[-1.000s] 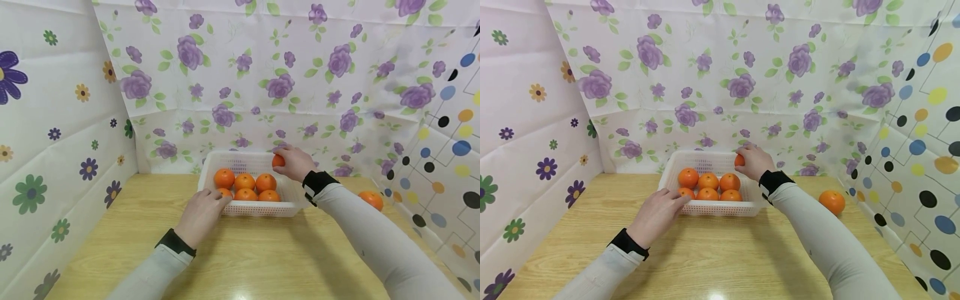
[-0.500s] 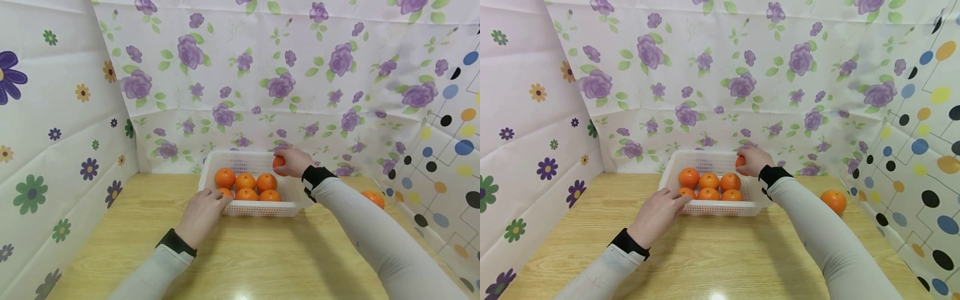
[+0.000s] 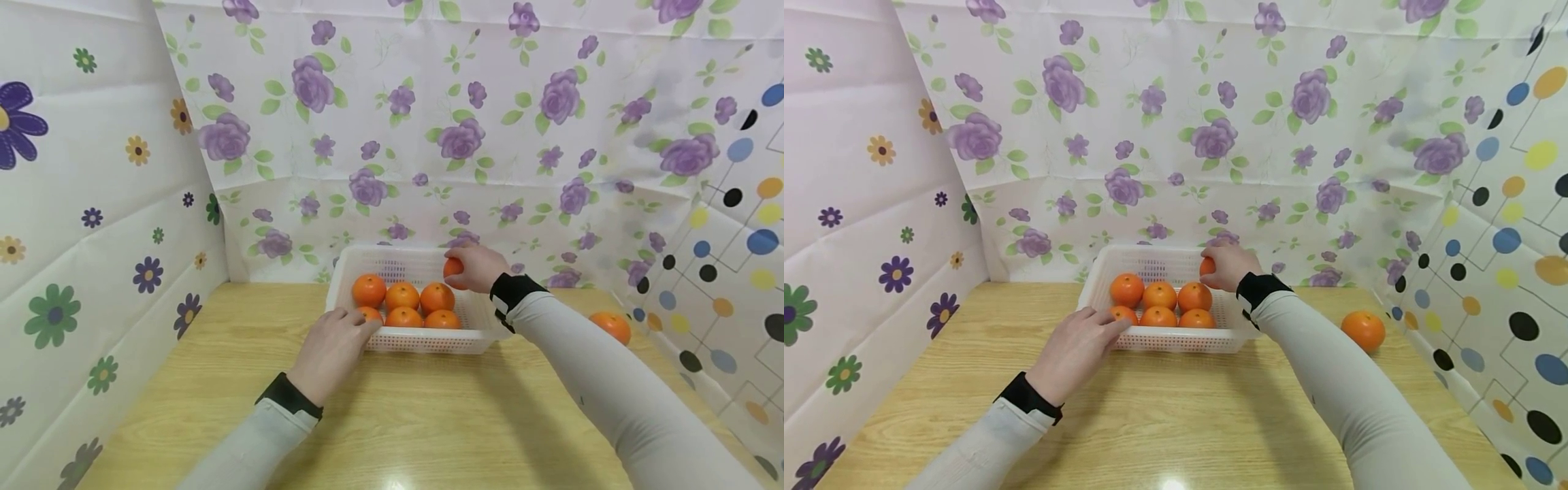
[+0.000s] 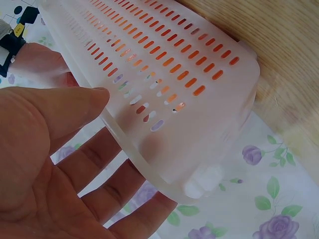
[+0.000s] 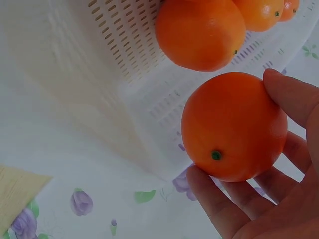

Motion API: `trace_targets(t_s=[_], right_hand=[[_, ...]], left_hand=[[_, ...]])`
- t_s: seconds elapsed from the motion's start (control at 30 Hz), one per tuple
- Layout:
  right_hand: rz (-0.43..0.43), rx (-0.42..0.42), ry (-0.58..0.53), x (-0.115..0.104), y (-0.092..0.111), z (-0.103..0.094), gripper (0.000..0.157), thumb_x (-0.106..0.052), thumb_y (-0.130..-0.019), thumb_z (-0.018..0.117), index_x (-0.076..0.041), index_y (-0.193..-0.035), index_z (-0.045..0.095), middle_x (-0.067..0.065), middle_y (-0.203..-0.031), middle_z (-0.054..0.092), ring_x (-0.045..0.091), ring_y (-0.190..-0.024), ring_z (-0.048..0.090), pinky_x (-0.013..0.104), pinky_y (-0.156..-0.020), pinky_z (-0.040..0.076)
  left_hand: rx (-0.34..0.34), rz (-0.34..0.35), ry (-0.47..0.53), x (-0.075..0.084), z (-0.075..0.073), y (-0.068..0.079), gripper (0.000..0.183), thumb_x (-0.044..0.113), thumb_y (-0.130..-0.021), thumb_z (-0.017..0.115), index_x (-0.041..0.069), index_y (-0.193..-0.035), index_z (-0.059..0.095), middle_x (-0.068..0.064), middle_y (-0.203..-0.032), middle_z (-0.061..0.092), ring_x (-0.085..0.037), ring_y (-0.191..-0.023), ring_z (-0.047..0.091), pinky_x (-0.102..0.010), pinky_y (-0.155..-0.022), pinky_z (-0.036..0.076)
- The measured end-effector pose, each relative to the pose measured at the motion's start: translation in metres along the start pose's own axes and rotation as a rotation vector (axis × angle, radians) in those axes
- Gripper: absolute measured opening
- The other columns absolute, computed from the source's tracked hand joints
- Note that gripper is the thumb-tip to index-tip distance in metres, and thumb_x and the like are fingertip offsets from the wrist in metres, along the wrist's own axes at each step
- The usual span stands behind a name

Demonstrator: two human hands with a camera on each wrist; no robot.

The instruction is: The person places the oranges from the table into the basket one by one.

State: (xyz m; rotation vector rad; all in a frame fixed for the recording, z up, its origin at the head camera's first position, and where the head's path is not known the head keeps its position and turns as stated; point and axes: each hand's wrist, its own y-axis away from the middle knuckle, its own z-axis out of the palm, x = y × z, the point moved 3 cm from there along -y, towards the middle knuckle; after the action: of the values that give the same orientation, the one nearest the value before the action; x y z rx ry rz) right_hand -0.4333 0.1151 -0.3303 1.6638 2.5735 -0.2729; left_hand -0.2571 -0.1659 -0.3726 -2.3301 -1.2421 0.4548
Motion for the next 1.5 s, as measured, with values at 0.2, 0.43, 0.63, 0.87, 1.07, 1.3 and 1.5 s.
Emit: trace_targets(t_s=[0.2, 0.43, 0.63, 0.87, 1.07, 1.3, 1.5], right_hand=[[-0.008, 0.000, 0.015, 0.003, -0.001, 0.004, 0.058, -0.032, -0.098, 0.083, -0.008, -0.149, 0.068, 0.022, -0.144, 0.065, 0.040, -0.112, 0.067, 0.055, -0.097, 0.058], [-0.013, -0.007, 0.010, 0.007, 0.002, 0.008, 0.058, -0.031, -0.097, 0.083, -0.008, -0.148, 0.068, 0.021, -0.135, 0.069, 0.039, -0.106, 0.067, 0.055, -0.092, 0.059], [-0.038, 0.007, 0.006, 0.011, 0.003, 0.010, 0.052, -0.022, -0.099, 0.078, -0.005, -0.147, 0.068, 0.022, -0.134, 0.069, 0.041, -0.110, 0.069, 0.057, -0.096, 0.059], [-0.025, 0.011, 0.009, 0.011, 0.004, 0.008, 0.045, -0.010, -0.100, 0.073, -0.004, -0.145, 0.069, 0.025, -0.146, 0.066, 0.047, -0.133, 0.065, 0.062, -0.111, 0.052], [-0.006, 0.007, 0.004, 0.013, 0.007, 0.007, 0.045, -0.014, -0.102, 0.075, -0.004, -0.146, 0.069, 0.024, -0.149, 0.064, 0.047, -0.135, 0.063, 0.062, -0.111, 0.052], [-0.007, 0.020, -0.002, 0.018, 0.012, 0.005, 0.046, -0.018, -0.103, 0.078, -0.003, -0.146, 0.069, 0.025, -0.153, 0.062, 0.047, -0.139, 0.060, 0.063, -0.112, 0.050], [-0.006, 0.020, 0.018, 0.016, 0.017, 0.004, 0.046, -0.019, -0.105, 0.076, -0.004, -0.147, 0.068, 0.026, -0.152, 0.062, 0.048, -0.139, 0.060, 0.063, -0.112, 0.051]], left_hand=[[0.000, 0.003, -0.001, 0.000, 0.000, 0.000, 0.036, 0.000, -0.091, 0.088, 0.020, -0.119, 0.080, -0.005, -0.105, 0.078, -0.028, -0.083, 0.063, -0.042, -0.078, 0.059], [-0.004, 0.004, 0.014, 0.001, 0.000, -0.001, 0.036, -0.001, -0.091, 0.088, 0.019, -0.120, 0.080, -0.006, -0.106, 0.078, -0.029, -0.085, 0.064, -0.043, -0.080, 0.059], [-0.009, -0.003, 0.020, 0.001, -0.001, -0.002, 0.035, -0.001, -0.091, 0.087, 0.019, -0.120, 0.080, -0.006, -0.108, 0.078, -0.029, -0.086, 0.064, -0.044, -0.082, 0.059], [-0.003, 0.004, 0.014, 0.001, -0.001, -0.002, 0.034, -0.001, -0.092, 0.087, 0.019, -0.118, 0.080, -0.005, -0.106, 0.078, -0.029, -0.085, 0.064, -0.044, -0.080, 0.060], [0.008, 0.008, 0.012, 0.001, 0.000, -0.001, 0.035, -0.002, -0.091, 0.087, 0.019, -0.118, 0.080, -0.005, -0.106, 0.078, -0.029, -0.085, 0.063, -0.043, -0.080, 0.059], [0.038, 0.029, 0.002, 0.002, -0.001, -0.001, 0.034, -0.002, -0.089, 0.089, 0.017, -0.115, 0.080, -0.005, -0.101, 0.077, -0.029, -0.083, 0.064, -0.045, -0.081, 0.059], [0.043, 0.031, 0.004, 0.002, -0.002, 0.000, 0.033, -0.001, -0.089, 0.089, 0.017, -0.115, 0.079, -0.005, -0.101, 0.076, -0.030, -0.083, 0.064, -0.045, -0.081, 0.059]])
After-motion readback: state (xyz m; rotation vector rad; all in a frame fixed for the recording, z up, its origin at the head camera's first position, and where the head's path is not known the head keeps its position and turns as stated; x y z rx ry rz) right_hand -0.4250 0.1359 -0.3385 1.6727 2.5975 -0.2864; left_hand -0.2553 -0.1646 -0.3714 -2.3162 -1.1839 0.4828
